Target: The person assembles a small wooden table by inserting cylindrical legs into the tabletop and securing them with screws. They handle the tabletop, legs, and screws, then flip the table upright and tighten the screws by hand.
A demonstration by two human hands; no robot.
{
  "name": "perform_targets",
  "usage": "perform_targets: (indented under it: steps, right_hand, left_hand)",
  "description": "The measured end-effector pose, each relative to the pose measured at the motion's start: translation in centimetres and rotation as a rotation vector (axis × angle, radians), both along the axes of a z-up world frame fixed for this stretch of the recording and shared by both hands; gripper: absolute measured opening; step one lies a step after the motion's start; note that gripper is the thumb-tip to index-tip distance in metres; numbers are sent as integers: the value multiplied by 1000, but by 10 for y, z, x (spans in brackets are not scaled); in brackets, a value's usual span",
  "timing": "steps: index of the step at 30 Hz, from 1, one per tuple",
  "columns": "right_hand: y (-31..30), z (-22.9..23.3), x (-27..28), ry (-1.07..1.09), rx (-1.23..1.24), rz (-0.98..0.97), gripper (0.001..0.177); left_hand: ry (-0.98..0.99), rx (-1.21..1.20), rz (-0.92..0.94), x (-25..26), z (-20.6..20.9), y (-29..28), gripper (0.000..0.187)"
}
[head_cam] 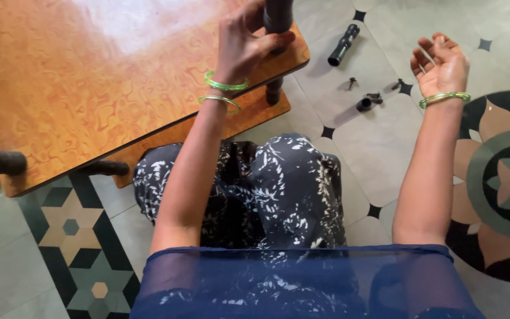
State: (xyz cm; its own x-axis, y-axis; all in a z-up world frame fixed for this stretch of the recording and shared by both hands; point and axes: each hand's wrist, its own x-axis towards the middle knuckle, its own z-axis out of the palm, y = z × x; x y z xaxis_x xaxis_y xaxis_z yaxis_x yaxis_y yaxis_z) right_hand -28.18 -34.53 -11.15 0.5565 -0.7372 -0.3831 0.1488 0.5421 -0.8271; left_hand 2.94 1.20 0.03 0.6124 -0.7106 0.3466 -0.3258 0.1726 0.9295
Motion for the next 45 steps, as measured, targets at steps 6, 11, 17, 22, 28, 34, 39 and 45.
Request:
perform_targets:
  steps: [6,11,17,22,28,34,39,45]
  right_hand:
    - [-5,-116,6,452,-393,268,19]
    - [53,-190,15,1164,-982,387,93]
    - [92,-209,13,1359,-1080,533,76]
    - [97,-211,20,1439,-1358,696,61]
    - [82,-136,91,1106,-1098,557,45]
    - [101,79,157,101,-765,223,15]
    - [175,221,168,-353,-756,327,43]
    - [254,262,200,-359,-811,616,49]
  left_hand:
    - [288,-22,-59,-5,-8,-1,40]
    - [358,-44,-146,2,-13,-7,45]
    - [252,-27,-151,5,-16,-2,43]
    - [366,-75,-172,1,-14,-1,43]
    - [35,60,1,2,-10,1,48]
    - [183,-49,13,-7,-1,2,45]
    - [-4,-171,183,-13,13,13,42]
    - [-5,-341,223,-13,41,26,45]
